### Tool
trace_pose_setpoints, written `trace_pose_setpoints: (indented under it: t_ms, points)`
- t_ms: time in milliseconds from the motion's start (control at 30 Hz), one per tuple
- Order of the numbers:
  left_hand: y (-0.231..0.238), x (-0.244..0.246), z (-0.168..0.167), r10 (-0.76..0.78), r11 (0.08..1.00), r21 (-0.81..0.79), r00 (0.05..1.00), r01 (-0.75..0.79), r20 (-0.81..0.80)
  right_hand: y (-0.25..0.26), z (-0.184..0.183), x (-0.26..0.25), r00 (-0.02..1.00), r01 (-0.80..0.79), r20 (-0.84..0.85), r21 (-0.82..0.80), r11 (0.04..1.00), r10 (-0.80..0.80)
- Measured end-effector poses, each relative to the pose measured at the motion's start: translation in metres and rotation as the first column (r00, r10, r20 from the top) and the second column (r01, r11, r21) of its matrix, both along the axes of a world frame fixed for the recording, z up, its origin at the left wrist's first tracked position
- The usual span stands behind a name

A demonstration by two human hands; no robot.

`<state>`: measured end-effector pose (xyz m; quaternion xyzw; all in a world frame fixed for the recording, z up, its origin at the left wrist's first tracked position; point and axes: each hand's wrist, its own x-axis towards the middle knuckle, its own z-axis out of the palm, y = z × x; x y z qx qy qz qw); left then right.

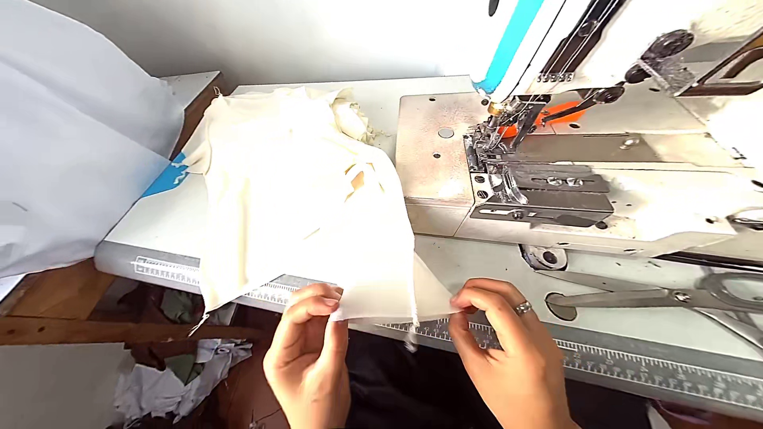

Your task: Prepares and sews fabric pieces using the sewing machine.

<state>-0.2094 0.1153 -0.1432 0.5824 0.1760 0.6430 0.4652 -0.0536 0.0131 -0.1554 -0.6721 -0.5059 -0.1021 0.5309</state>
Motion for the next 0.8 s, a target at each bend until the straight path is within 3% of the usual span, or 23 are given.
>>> trace_pose_setpoints:
  t_ms: [67, 100, 167, 200, 233, 267, 300, 333, 367, 500, 633, 700, 800]
  points:
    - [-0.008, 0.004, 0.003, -0.133, 0.967, -0.183, 0.965, 0.176, 0.226, 0.002, -0.006, 0.0, 1.0, 0.015, -0.011, 0.019, 1.0, -0.015]
    - [-0.008, 0.002, 0.003, -0.177, 0.954, -0.194, 0.95, 0.23, 0.256, 0.003, -0.008, 0.002, 0.996, 0.003, -0.085, 0.062, 0.998, 0.003]
    - [-0.003, -0.006, 0.001, -0.245, 0.965, -0.085, 0.967, 0.25, 0.065, 0.003, -0.003, 0.002, 0.895, -0.099, -0.41, 0.205, 0.974, 0.178]
    - [0.001, -0.011, 0.0, -0.246, 0.969, -0.001, 0.965, 0.247, -0.087, 0.003, 0.005, 0.001, 0.717, -0.165, -0.614, 0.31, 0.936, 0.329]
    - [0.006, -0.015, 0.0, -0.236, 0.964, 0.072, 0.949, 0.256, -0.21, 0.004, 0.013, -0.001, 0.459, -0.174, -0.762, 0.427, 0.887, 0.456]
    - [0.009, -0.019, 0.002, -0.245, 0.953, 0.107, 0.927, 0.284, -0.283, 0.005, 0.018, 0.0, 0.238, -0.171, -0.809, 0.511, 0.843, 0.538]
    - [0.013, -0.021, 0.005, -0.27, 0.943, 0.106, 0.909, 0.317, -0.318, 0.007, 0.019, 0.002, 0.13, -0.2, -0.799, 0.559, 0.805, 0.587]
    - [0.017, -0.022, 0.01, -0.298, 0.937, 0.077, 0.895, 0.341, -0.331, 0.008, 0.017, 0.005, 0.135, -0.252, -0.774, 0.577, 0.777, 0.619]
    - [0.021, -0.023, 0.016, -0.328, 0.933, 0.04, 0.887, 0.359, -0.325, 0.01, 0.014, 0.01, 0.219, -0.301, -0.749, 0.558, 0.773, 0.626]
    - [0.044, -0.024, 0.031, -0.454, 0.888, -0.076, 0.844, 0.453, -0.283, 0.011, 0.01, 0.026, 0.654, -0.378, -0.559, 0.342, 0.861, 0.509]
    - [0.058, -0.028, 0.04, -0.509, 0.848, -0.06, 0.776, 0.527, -0.372, 0.008, 0.01, 0.035, 0.821, -0.408, -0.346, 0.2, 0.891, 0.454]
    - [0.06, -0.029, 0.041, -0.394, 0.864, 0.086, 0.773, 0.496, -0.497, 0.005, 0.006, 0.038, 0.852, -0.425, -0.256, 0.173, 0.889, 0.457]
    - [0.05, -0.029, 0.038, -0.009, 0.871, 0.37, 0.764, 0.324, -0.645, 0.005, -0.002, 0.034, 0.941, -0.312, -0.107, 0.098, 0.945, 0.321]
